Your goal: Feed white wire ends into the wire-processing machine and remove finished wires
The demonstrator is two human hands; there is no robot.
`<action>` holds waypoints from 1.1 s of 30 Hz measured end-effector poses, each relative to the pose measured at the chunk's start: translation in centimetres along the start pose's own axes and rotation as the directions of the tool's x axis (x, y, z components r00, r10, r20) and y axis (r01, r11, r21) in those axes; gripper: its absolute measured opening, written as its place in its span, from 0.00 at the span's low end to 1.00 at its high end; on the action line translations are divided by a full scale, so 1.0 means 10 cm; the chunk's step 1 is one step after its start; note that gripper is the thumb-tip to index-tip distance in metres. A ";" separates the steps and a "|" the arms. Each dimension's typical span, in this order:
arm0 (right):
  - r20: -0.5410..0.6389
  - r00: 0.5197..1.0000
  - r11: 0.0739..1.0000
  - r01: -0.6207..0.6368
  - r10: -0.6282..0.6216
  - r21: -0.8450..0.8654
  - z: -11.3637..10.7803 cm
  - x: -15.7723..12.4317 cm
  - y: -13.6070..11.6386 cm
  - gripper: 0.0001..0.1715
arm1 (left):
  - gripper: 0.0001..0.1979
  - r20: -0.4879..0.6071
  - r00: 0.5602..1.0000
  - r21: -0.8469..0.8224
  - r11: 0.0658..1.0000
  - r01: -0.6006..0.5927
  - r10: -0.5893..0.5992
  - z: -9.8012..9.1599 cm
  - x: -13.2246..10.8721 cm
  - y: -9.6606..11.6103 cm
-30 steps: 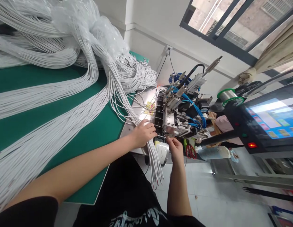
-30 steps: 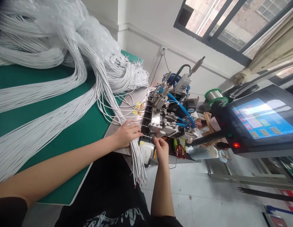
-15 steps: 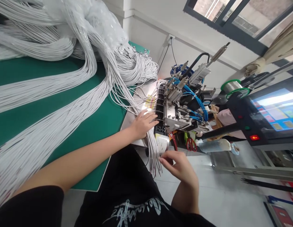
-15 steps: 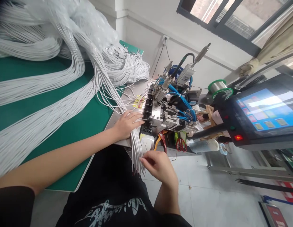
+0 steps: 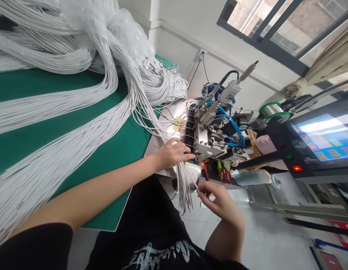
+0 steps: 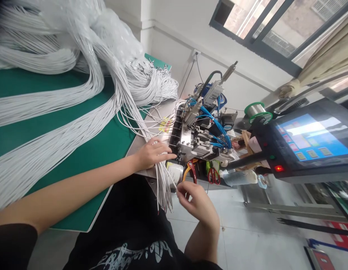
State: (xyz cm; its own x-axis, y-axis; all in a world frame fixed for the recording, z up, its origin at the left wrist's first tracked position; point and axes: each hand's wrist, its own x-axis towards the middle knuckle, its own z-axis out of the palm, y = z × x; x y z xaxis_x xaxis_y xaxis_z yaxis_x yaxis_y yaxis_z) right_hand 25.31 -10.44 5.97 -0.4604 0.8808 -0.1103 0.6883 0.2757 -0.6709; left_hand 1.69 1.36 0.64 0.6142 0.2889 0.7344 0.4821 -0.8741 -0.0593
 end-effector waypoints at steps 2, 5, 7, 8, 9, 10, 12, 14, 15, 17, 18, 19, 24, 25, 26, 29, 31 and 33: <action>-0.146 0.988 0.995 -0.031 0.045 0.098 -0.09 -0.01 0.11 0.08 | 0.18 0.005 0.994 -0.002 0.994 -0.111 0.111 -0.04 0.03 0.02; -0.423 0.887 0.947 -0.048 0.187 0.316 -0.10 0.06 0.27 0.12 | 0.18 -0.004 0.984 0.019 0.984 -0.178 0.179 -0.06 0.05 0.05; -0.540 0.796 0.884 0.014 0.273 0.466 -0.03 0.16 0.35 0.14 | 0.15 -0.044 0.982 0.027 0.983 -0.182 0.183 -0.05 0.05 0.05; -0.571 0.760 0.846 0.053 0.311 0.531 0.02 0.21 0.37 0.15 | 0.13 -0.073 0.981 0.026 0.983 -0.180 0.181 -0.05 0.05 0.05; -0.588 0.730 0.804 0.091 0.347 0.587 0.07 0.28 0.39 0.15 | 0.12 -0.099 0.979 0.024 0.984 -0.175 0.176 -0.04 0.05 0.05; -0.599 0.706 0.762 0.129 0.379 0.634 0.12 0.33 0.41 0.16 | 0.09 -0.118 0.978 0.023 0.986 -0.168 0.169 -0.04 0.05 0.05; -0.615 0.660 0.689 0.198 0.432 0.697 0.21 0.44 0.42 0.16 | 0.06 -0.131 0.981 0.030 0.990 -0.139 0.142 -0.04 0.05 0.06; -0.626 0.625 0.644 0.245 0.466 0.724 0.28 0.51 0.42 0.16 | 0.06 -0.123 0.985 0.049 0.992 -0.112 0.118 -0.04 0.05 0.06; -0.630 0.613 0.636 0.254 0.477 0.729 0.30 0.54 0.42 0.16 | 0.07 -0.117 0.987 0.062 0.993 -0.100 0.107 -0.03 0.05 0.07; -0.635 0.600 0.640 0.250 0.487 0.727 0.33 0.58 0.41 0.17 | 0.08 -0.105 0.990 0.084 0.993 -0.086 0.094 -0.01 0.04 0.07; -0.636 0.599 0.646 0.243 0.486 0.723 0.34 0.59 0.41 0.17 | 0.08 -0.097 0.991 0.093 0.993 -0.079 0.088 0.01 0.04 0.07; -0.635 0.602 0.653 0.236 0.483 0.720 0.34 0.59 0.40 0.18 | 0.09 -0.085 0.993 0.099 0.992 -0.072 0.080 0.03 0.03 0.07; -0.625 0.646 0.663 0.238 0.437 0.710 0.33 0.60 0.37 0.18 | 0.10 -0.024 0.998 0.107 0.993 -0.049 0.052 0.10 0.00 0.06; -0.611 0.664 0.657 0.234 0.430 0.717 0.32 0.60 0.38 0.18 | 0.10 -0.015 0.999 0.109 0.993 -0.049 0.051 0.10 0.01 0.06; -0.588 0.688 0.646 0.223 0.426 0.730 0.31 0.59 0.39 0.17 | 0.10 -0.003 0.999 0.111 0.993 -0.047 0.048 0.10 0.01 0.06; -0.496 0.751 0.631 0.139 0.435 0.763 0.27 0.57 0.48 0.19 | 0.10 0.045 0.998 0.103 0.994 -0.039 0.034 0.06 0.03 0.06; -0.489 0.749 0.686 0.064 0.447 0.725 0.25 0.57 0.55 0.20 | 0.10 0.071 0.997 0.096 0.995 -0.028 0.021 0.03 0.04 0.06; -0.544 0.716 0.791 -0.017 0.437 0.612 0.24 0.57 0.59 0.21 | 0.11 0.077 0.997 0.087 0.996 -0.032 0.026 0.00 0.05 0.06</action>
State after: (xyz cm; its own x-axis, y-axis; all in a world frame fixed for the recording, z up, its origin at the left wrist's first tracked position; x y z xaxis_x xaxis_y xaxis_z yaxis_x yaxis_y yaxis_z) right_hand 25.40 -4.74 -0.33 0.2761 0.9607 0.0272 0.2090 -0.0324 -0.9774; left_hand 2.27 0.98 0.92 0.6728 0.2956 0.6782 0.5145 -0.8457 -0.1418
